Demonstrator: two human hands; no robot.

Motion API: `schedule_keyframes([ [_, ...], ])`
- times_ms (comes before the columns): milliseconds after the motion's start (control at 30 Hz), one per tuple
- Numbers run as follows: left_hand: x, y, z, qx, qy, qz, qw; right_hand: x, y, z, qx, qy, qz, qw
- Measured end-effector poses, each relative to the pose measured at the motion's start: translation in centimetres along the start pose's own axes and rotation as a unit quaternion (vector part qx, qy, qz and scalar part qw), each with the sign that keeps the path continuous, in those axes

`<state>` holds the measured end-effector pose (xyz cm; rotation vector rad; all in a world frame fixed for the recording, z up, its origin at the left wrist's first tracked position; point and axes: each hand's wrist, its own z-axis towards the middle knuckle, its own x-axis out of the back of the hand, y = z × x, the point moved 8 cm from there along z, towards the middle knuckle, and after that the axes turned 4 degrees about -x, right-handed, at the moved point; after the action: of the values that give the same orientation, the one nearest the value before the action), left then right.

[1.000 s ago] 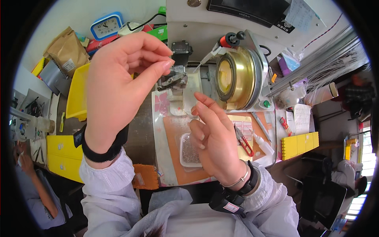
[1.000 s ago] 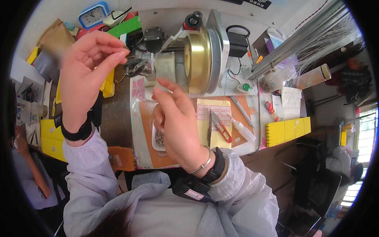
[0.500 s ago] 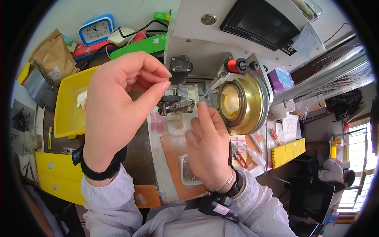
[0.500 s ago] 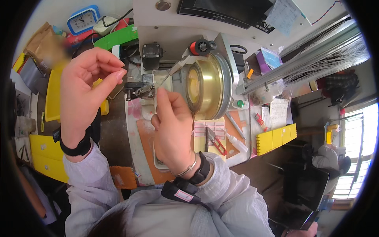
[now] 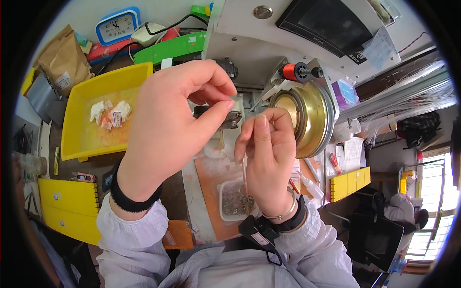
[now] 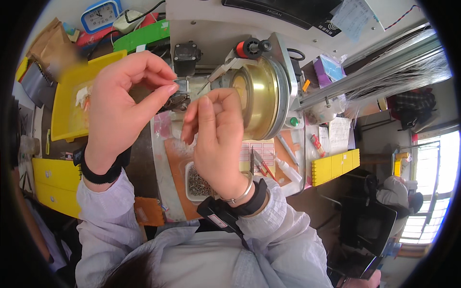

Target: Applying adhesive and assembling small metal components using a precision fitting machine on a fabrication floor.

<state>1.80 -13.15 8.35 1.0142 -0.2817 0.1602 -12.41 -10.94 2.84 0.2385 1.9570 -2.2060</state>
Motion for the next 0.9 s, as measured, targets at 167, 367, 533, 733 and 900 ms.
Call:
schedule_keyframes([
  [167,-0.5,0.2,0.0,-0.019,0.009,0.010,1.000,0.7,0.5,-3.0,-0.075,-0.040,-0.029,0.996],
  [367,-1.2,0.3,-0.1,-0.022,0.006,0.035,0.999,1.5,1.1,-5.5,-0.142,-0.086,-0.047,0.985],
  [533,-1.3,0.3,-0.4,-0.047,0.018,0.084,0.995,1.2,1.2,-5.2,-0.148,-0.094,-0.040,0.984],
  [733,-1.9,1.3,-0.5,-0.088,0.013,0.155,0.984,0.7,1.3,-4.0,-0.125,-0.104,-0.067,0.984],
  [900,-2.2,1.8,-0.6,-0.108,0.005,0.209,0.972,0.9,1.9,-2.1,-0.120,-0.030,-0.071,0.990],
])
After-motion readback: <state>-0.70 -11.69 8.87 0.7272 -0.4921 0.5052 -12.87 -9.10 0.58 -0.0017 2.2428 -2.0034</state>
